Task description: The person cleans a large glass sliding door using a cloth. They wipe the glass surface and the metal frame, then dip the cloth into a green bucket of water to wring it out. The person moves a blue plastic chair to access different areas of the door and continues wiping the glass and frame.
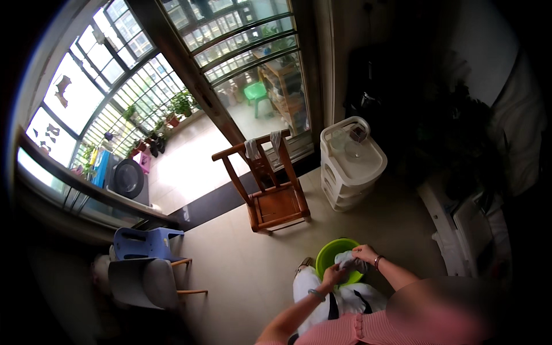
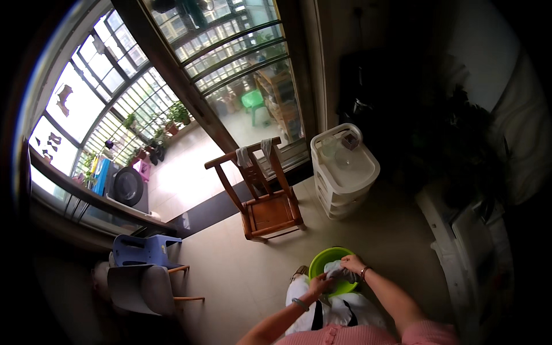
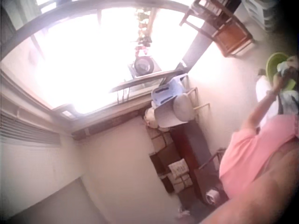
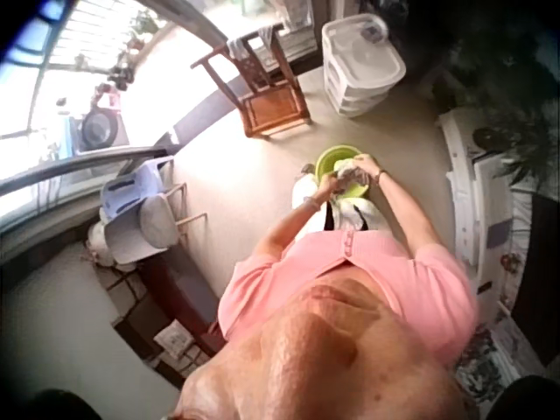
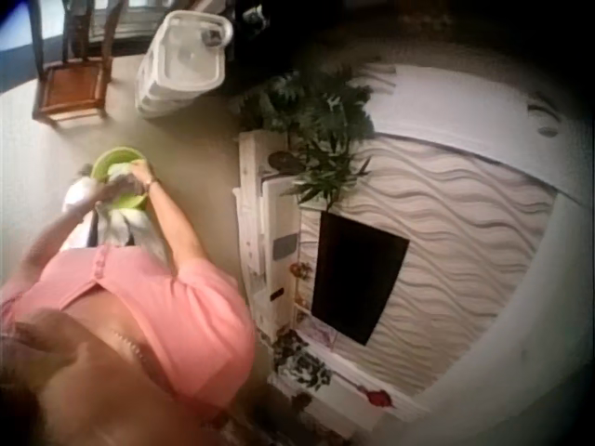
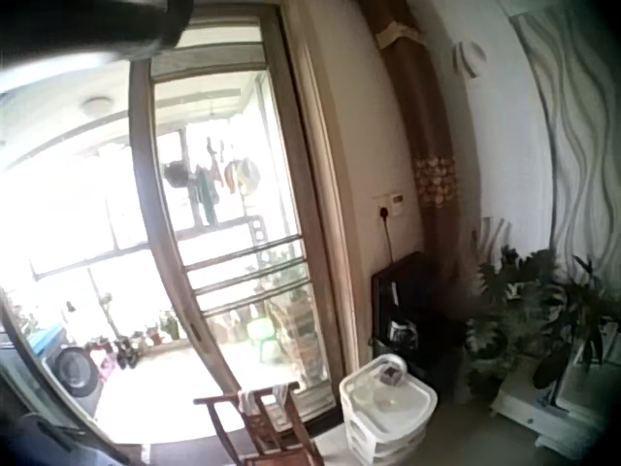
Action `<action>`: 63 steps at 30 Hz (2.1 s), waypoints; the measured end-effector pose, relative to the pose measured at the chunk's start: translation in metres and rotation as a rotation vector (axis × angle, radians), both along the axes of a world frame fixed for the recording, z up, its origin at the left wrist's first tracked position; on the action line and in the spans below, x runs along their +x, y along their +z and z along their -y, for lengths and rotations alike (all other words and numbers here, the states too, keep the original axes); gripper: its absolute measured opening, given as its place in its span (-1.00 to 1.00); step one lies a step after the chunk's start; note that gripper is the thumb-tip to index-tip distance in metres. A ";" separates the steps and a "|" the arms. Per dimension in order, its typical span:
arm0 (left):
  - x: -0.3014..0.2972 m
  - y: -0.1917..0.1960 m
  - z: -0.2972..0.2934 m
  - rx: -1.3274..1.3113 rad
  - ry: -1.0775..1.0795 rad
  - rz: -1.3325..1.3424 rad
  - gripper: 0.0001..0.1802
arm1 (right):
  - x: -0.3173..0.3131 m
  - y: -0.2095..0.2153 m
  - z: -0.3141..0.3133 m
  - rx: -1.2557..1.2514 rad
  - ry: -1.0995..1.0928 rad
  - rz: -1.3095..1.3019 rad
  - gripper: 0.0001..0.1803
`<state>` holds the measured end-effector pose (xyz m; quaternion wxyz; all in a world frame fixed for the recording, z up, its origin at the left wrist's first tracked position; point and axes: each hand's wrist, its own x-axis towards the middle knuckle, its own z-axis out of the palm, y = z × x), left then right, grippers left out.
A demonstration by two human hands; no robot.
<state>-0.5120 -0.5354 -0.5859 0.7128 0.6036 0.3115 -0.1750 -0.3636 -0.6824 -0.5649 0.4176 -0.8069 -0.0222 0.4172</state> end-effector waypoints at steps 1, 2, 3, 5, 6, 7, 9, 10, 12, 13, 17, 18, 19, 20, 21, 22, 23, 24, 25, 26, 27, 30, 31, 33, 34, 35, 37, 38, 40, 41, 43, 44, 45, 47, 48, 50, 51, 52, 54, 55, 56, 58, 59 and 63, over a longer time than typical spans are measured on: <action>-0.007 -0.009 0.010 0.020 0.052 0.028 -0.46 | 0.000 -0.007 0.010 -0.015 0.026 0.042 -0.57; -0.010 -0.006 0.018 0.060 0.038 0.019 -0.42 | 0.002 -0.014 0.020 -0.032 0.047 0.095 -0.56; -0.011 -0.004 0.026 -0.059 0.119 -0.024 -0.38 | 0.005 -0.022 0.026 -0.049 0.064 0.148 -0.56; -0.017 -0.005 0.037 -0.041 0.146 -0.040 -0.33 | 0.007 -0.013 0.026 -0.089 0.092 0.150 -0.56; -0.017 -0.005 0.038 -0.074 0.167 -0.033 -0.32 | 0.010 -0.010 0.023 -0.083 0.101 0.161 -0.57; -0.022 -0.004 0.042 -0.114 0.179 -0.036 -0.31 | 0.008 -0.009 0.023 -0.086 0.104 0.163 -0.58; -0.022 -0.005 0.043 -0.045 0.191 -0.037 -0.24 | 0.011 -0.008 0.016 -0.074 0.132 0.195 -0.58; -0.024 -0.006 0.048 -0.018 0.184 -0.043 -0.23 | 0.011 -0.011 0.019 -0.082 0.143 0.204 -0.58; -0.024 -0.010 0.048 0.019 0.203 -0.045 -0.23 | 0.014 -0.022 0.011 0.001 0.196 0.280 -0.58; -0.028 -0.016 0.048 0.009 0.216 -0.056 -0.24 | 0.009 -0.034 0.013 0.023 0.217 0.299 -0.59; -0.040 -0.093 0.058 0.340 0.069 0.088 -0.65 | -0.001 -0.051 0.010 -0.178 0.278 0.221 -0.76; -0.044 -0.105 0.071 0.350 0.204 0.042 -0.65 | -0.007 -0.056 0.015 -0.163 0.194 0.224 -0.78; -0.043 -0.097 0.071 0.452 0.276 0.160 -0.66 | -0.007 -0.060 0.015 -0.071 0.174 0.211 -0.73; -0.034 -0.103 0.075 0.343 0.367 0.074 -0.66 | -0.004 -0.080 0.023 -0.022 0.272 0.400 -0.61; -0.032 -0.117 0.077 0.347 0.376 -0.027 -0.65 | -0.001 -0.109 0.028 -0.036 0.295 0.389 -0.60; -0.031 -0.124 0.077 0.291 0.407 -0.074 -0.62 | 0.002 -0.127 0.026 -0.035 0.361 0.374 -0.61; -0.035 -0.135 0.078 0.247 0.450 -0.120 -0.57 | -0.005 -0.133 0.017 -0.047 0.346 0.301 -0.61; -0.050 -0.155 0.090 0.284 0.502 -0.131 -0.59 | -0.016 -0.158 0.026 -0.051 0.409 0.261 -0.60; -0.037 -0.174 0.093 0.331 0.565 -0.125 -0.61 | 0.001 -0.181 0.023 -0.043 0.479 0.240 -0.58; -0.033 -0.186 0.103 0.395 0.539 -0.197 -0.58 | 0.003 -0.205 0.034 -0.079 0.540 0.238 -0.55; -0.034 -0.210 0.118 0.358 0.500 -0.240 -0.50 | 0.005 -0.227 0.046 -0.112 0.602 0.237 -0.53; -0.022 -0.263 0.119 0.334 0.560 -0.237 -0.34 | 0.022 -0.282 0.038 -0.142 0.798 0.205 -0.38; -0.010 -0.272 0.118 0.314 0.574 -0.238 -0.31 | 0.029 -0.302 0.040 -0.162 0.845 0.206 -0.34; 0.005 -0.308 0.122 0.324 0.635 -0.304 -0.25 | 0.035 -0.349 0.035 -0.244 0.867 0.162 -0.24; 0.006 -0.328 0.128 0.337 0.667 -0.371 -0.22 | 0.030 -0.372 0.034 -0.289 0.882 0.132 -0.19; 0.014 -0.347 0.128 0.355 0.696 -0.422 -0.19 | 0.028 -0.393 0.029 -0.300 0.867 0.146 -0.16; 0.025 -0.386 0.123 0.384 0.637 -0.496 -0.11 | 0.023 -0.434 0.023 -0.329 0.826 0.184 -0.09; 0.028 -0.405 0.120 0.363 0.645 -0.542 -0.11 | 0.018 -0.449 0.016 -0.404 0.881 0.153 -0.08; 0.019 -0.455 0.125 0.492 0.604 -0.573 -0.13 | 0.003 -0.468 0.002 -0.467 1.056 0.199 -0.10; 0.019 -0.473 0.124 0.471 0.602 -0.584 -0.15 | -0.002 -0.480 0.002 -0.502 1.139 0.227 -0.11; 0.022 -0.506 0.123 0.431 0.598 -0.591 -0.17 | -0.006 -0.509 0.006 -0.481 1.136 0.298 -0.24; 0.025 -0.518 0.125 0.437 0.624 -0.562 -0.19 | -0.002 -0.529 0.010 -0.474 1.097 0.302 -0.31; 0.028 -0.528 0.126 0.446 0.651 -0.530 -0.22 | 0.004 -0.547 0.013 -0.464 1.056 0.309 -0.37; 0.018 -0.550 0.125 0.478 0.691 -0.535 -0.28 | 0.011 -0.566 0.012 -0.333 0.918 0.187 -0.52; 0.017 -0.560 0.121 0.498 0.699 -0.550 -0.32 | 0.012 -0.573 0.010 -0.266 0.844 0.134 -0.59; 0.029 -0.554 0.120 0.317 0.905 -0.505 -0.36 | 0.010 -0.568 0.005 -0.235 0.716 0.242 -0.55; 0.044 -0.536 0.115 0.125 1.101 -0.441 -0.37 | 0.009 -0.561 0.001 -0.223 0.651 0.300 -0.53; 0.040 -0.523 0.109 -0.077 1.221 -0.382 -0.38 | 0.000 -0.542 -0.007 -0.156 0.701 0.306 -0.56; 0.015 -0.517 0.099 -0.502 1.379 -0.295 -0.43 | -0.022 -0.494 -0.006 -0.027 0.805 0.326 -0.64; 0.022 -0.507 0.093 -0.689 1.418 -0.174 -0.49 | -0.030 -0.484 0.012 0.117 0.773 0.511 -0.64; 0.017 -0.494 0.088 -0.859 1.467 -0.085 -0.55 | -0.040 -0.458 0.015 0.137 0.799 0.424 -0.66; 0.019 -0.445 0.070 -1.008 1.404 -0.148 -0.54 | -0.040 -0.390 0.012 0.218 0.810 0.146 -0.69; 0.019 -0.430 0.065 -1.081 1.364 -0.183 -0.54 | -0.041 -0.363 0.012 0.237 0.859 0.159 -0.68; 0.016 -0.438 0.106 -0.759 1.382 0.052 -0.55 | -0.050 -0.305 -0.002 0.286 0.922 0.240 -0.64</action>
